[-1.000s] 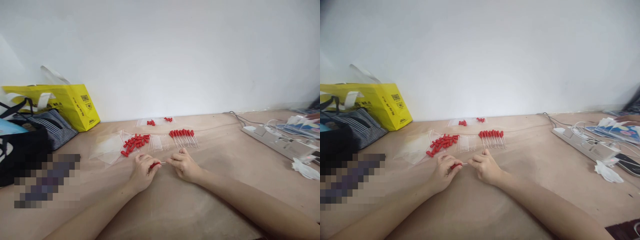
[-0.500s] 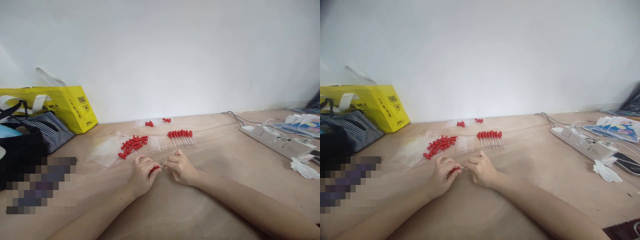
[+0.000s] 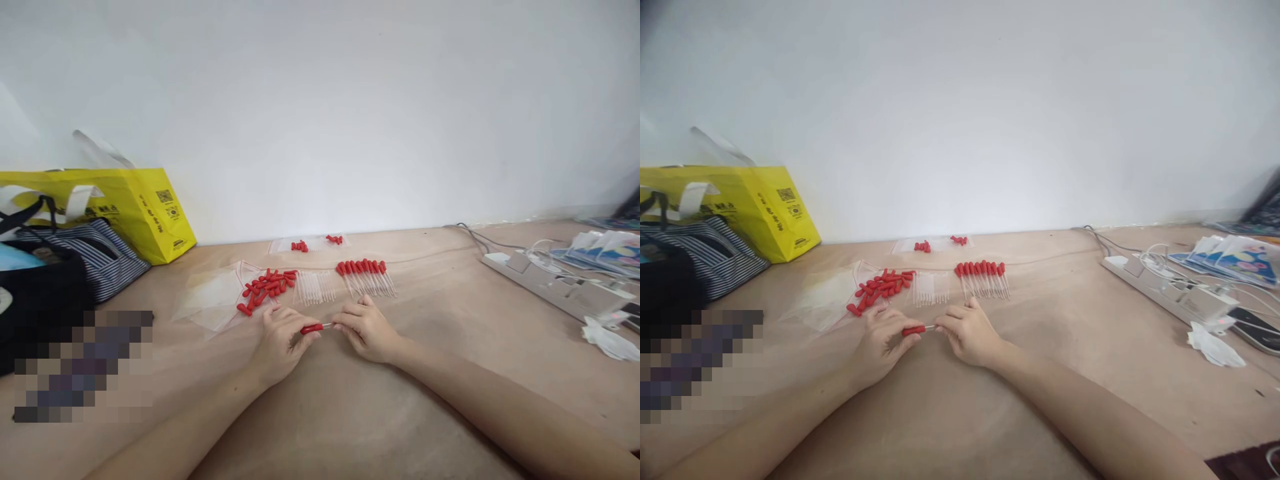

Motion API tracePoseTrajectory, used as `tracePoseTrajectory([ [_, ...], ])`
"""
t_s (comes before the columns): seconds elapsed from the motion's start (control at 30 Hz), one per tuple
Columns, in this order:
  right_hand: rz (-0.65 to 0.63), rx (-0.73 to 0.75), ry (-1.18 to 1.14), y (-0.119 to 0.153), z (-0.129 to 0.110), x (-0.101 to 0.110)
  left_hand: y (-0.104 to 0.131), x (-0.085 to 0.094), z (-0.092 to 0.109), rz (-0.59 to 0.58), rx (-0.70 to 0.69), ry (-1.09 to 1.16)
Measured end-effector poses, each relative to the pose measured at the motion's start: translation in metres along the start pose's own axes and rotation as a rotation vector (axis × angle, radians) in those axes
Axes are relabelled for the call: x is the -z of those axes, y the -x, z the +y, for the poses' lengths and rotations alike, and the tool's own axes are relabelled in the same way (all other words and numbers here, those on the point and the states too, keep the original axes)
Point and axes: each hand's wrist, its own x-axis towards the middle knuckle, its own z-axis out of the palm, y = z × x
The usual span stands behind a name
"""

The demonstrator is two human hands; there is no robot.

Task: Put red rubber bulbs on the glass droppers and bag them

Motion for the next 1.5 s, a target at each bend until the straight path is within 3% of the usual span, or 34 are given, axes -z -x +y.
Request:
tracePoseTrajectory([
  [0.27,-0.048,0.053,0.026,-0.002,0.001,-0.001,0.001,-0.002,-0.003,0.013,0.004,-0.005],
  [0.43,-0.01,-0.044,0.072,0.001,0.005,-0.002,0.001,-0.001,-0.004,0.013,0.046,-0.049],
  [0.53,0.072,-0.254,0.074,0.001,0.018,-0.003,0.0,-0.001,-0.01,0.034,0.171,-0.057],
  [0.7,0.23,-0.747,0.119,-0.006,0.056,0.005,-0.001,-0.002,-0.019,-0.03,0.312,-0.048],
  [0.87,0.218,-1.014,0.242,-0.012,0.085,0.013,-0.002,-0.002,-0.019,-0.069,0.323,-0.041],
  [1.23,0.109,-1.079,0.306,-0.011,0.099,0.009,-0.002,-0.003,-0.019,-0.102,0.302,-0.066],
  [1.5,0.151,-1.038,0.327,-0.009,0.097,0.009,-0.003,0.0,-0.015,-0.069,0.344,-0.129],
])
